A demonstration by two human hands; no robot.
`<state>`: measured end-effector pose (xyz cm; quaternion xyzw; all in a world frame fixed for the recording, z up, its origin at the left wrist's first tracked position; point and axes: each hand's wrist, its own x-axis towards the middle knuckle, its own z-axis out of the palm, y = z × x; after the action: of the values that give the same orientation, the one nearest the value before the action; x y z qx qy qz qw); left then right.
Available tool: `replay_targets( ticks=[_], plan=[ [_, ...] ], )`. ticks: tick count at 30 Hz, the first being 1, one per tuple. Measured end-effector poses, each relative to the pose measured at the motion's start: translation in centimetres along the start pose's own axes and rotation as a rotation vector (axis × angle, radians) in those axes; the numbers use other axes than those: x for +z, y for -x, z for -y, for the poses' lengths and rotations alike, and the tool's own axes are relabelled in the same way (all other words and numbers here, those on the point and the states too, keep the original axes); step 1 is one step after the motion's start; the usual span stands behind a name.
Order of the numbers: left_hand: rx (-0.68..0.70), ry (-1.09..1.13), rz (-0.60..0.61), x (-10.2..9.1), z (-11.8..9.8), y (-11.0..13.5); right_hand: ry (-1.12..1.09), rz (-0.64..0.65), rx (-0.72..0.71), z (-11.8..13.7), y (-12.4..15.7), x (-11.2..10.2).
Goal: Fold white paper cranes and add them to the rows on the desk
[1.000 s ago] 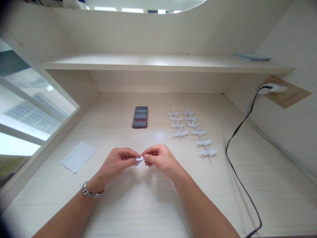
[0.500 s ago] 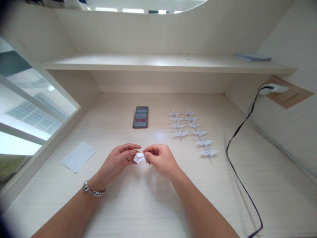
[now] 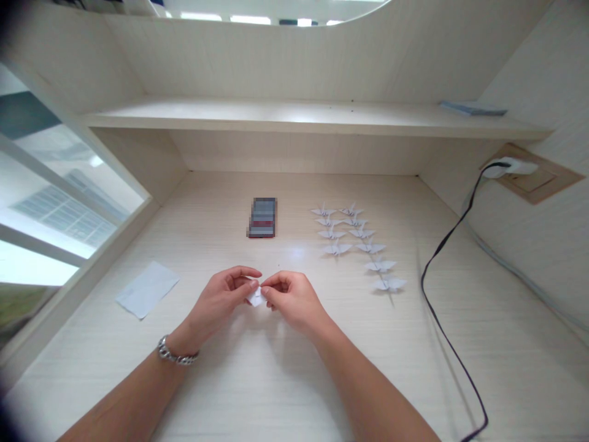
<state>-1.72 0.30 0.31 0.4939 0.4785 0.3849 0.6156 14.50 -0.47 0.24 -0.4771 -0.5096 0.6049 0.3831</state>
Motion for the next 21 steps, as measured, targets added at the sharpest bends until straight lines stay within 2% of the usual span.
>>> replay_targets(
  ticks=[5, 12, 21],
  plan=[
    [-0.026, 0.117, 0.061, -0.35, -0.34, 0.23, -0.107, -0.016, 0.019, 0.32, 0.13, -0.07],
    [0.006, 0.046, 0.128, -0.81, -0.63, 0.34, -0.175, 0.036, 0.06, 0.24, 0.15, -0.21],
    [0.034, -0.066, 0.13, -0.87, -0.94, 0.37, -0.168, 0.037, 0.076, -0.03, 0.13, -0.05]
  ],
)
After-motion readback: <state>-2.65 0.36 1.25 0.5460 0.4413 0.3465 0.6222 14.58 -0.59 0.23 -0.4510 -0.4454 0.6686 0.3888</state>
